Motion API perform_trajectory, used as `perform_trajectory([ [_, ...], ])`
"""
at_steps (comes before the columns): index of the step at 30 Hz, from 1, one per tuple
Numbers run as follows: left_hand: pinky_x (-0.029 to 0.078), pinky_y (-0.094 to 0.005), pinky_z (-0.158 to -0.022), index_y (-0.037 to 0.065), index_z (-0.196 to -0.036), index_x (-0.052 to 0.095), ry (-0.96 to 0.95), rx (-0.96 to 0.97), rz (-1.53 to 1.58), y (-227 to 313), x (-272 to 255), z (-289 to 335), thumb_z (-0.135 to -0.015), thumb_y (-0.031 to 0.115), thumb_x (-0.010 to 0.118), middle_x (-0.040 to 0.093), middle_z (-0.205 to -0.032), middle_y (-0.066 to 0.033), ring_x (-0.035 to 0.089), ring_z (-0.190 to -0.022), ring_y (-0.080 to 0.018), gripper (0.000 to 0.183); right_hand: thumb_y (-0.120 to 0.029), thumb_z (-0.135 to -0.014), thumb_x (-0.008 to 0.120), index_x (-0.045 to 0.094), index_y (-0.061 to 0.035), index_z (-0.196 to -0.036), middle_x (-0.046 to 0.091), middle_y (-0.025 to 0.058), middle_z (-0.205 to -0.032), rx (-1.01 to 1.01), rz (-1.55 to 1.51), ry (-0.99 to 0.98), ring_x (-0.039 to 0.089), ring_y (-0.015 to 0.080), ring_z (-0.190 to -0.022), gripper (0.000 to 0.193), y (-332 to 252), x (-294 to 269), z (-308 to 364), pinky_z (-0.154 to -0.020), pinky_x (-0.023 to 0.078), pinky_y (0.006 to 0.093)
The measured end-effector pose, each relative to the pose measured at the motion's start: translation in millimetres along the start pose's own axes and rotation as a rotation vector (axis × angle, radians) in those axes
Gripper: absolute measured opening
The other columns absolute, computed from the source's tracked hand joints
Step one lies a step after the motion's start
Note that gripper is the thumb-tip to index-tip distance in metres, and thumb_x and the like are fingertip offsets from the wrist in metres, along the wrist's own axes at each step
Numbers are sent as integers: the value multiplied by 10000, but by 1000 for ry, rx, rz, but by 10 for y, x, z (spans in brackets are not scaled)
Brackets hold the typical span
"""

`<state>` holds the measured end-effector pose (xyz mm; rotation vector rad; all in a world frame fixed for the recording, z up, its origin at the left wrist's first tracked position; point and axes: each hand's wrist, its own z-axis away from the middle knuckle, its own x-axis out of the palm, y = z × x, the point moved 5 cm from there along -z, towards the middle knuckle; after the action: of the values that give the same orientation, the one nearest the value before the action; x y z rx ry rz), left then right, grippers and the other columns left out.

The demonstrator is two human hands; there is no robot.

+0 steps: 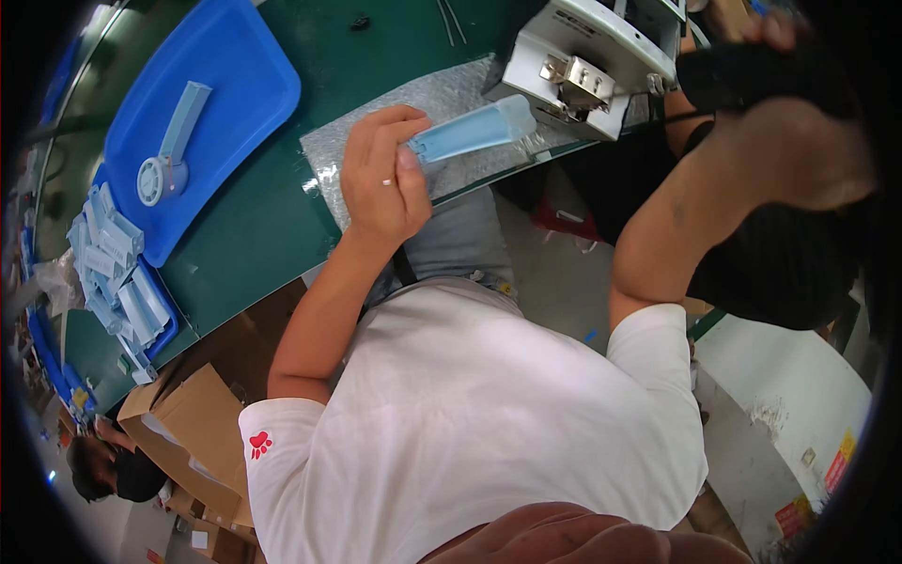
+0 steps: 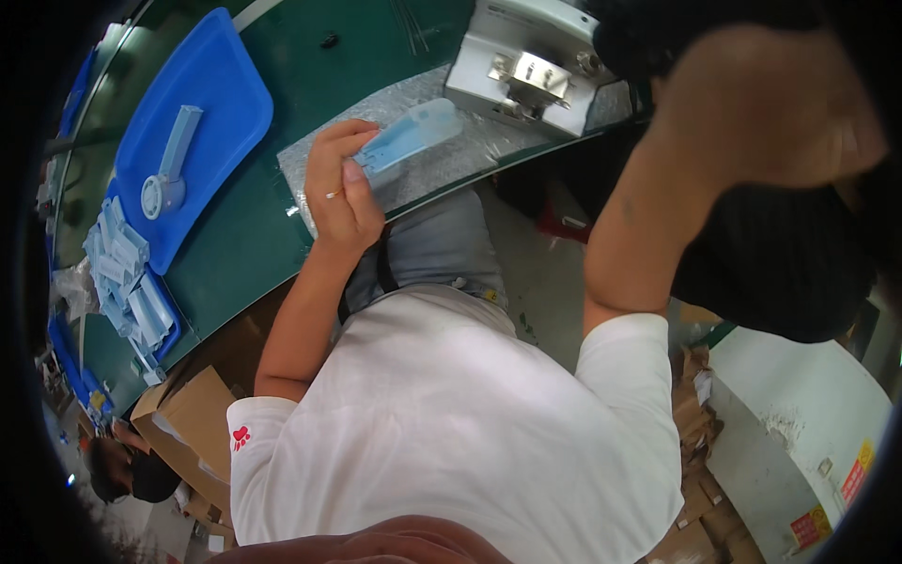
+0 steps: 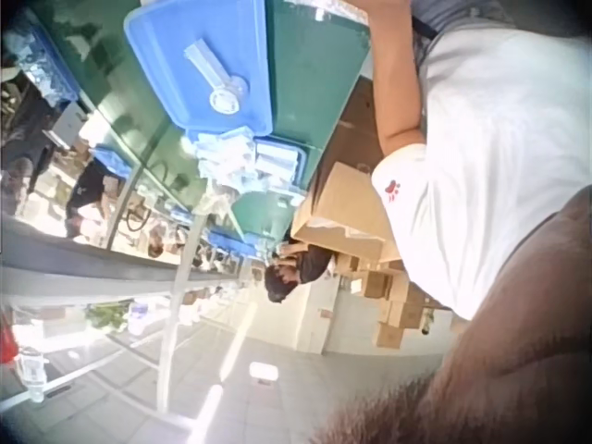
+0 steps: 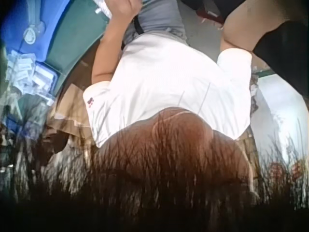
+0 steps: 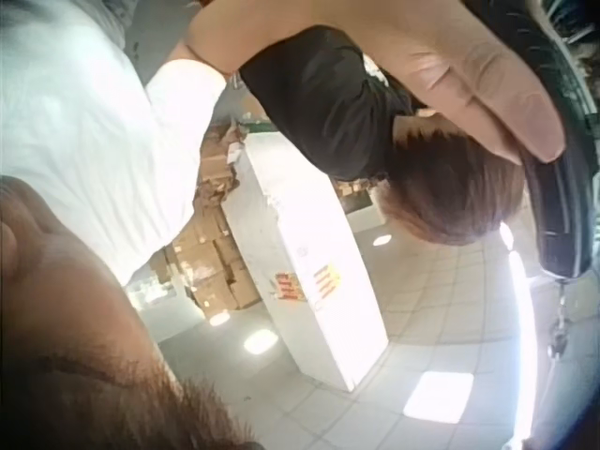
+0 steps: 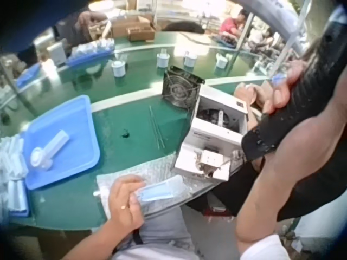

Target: The person uses a handheld power tool to drive screws into light blue plastic components at a workbench. They repeatedly pick up parts from a blue tray, secure them with the tool, and place the finished items onto the table.

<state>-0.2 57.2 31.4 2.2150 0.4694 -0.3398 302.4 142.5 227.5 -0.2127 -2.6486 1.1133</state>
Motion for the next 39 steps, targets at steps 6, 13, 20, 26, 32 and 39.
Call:
perform_trajectory([
  [6,518,-414,-840,-38,-1032,662,-20,-7,-22,46,-28,-50,-958,76,442,671,-1072,-219,652,-936,-349,258,-869,-827,475,544,2,-1124,628,105,-967,82,-467,-122,573,193,-736,924,-296,88,454,-679,499,348],
  [13,522,-410,-830,-24,-1037,668,-13,-32,-5,18,-44,-19,-931,58,453,679,-1076,-201,654,-938,-342,253,-877,-826,466,543,3,-1135,633,107,-962,75,-493,-111,575,195,-726,937,-97,401,504,-671,501,348],
  [20,531,-399,-830,-20,-1026,671,-5,-36,-11,16,-44,-3,-875,28,474,686,-1087,-192,657,-945,-332,253,-886,-826,457,542,4,-1146,637,108,-957,65,-494,-107,578,197,-716,950,52,519,548,-663,503,349],
  [26,535,-395,-815,-24,-1021,670,-7,-22,-8,4,-38,-24,-862,29,474,687,-1085,-192,658,-935,-328,258,-893,-826,450,542,5,-1156,641,110,-953,71,-502,-102,579,199,-708,961,45,543,581,-657,504,349],
  [32,534,-399,-805,-26,-1018,668,-13,-38,-3,3,-31,-24,-862,28,470,686,-1081,-196,656,-921,-329,258,-900,-826,442,541,6,-1165,645,111,-949,82,-494,-103,581,201,-699,972,10,594,648,-650,506,349],
  [39,533,-406,-818,-28,-1029,664,16,-44,6,-17,-56,4,-898,33,454,678,-1079,-202,655,-928,-340,254,-908,-826,434,541,7,-1176,649,112,-944,117,-522,-100,583,204,-690,986,-42,642,696,-642,508,349],
])
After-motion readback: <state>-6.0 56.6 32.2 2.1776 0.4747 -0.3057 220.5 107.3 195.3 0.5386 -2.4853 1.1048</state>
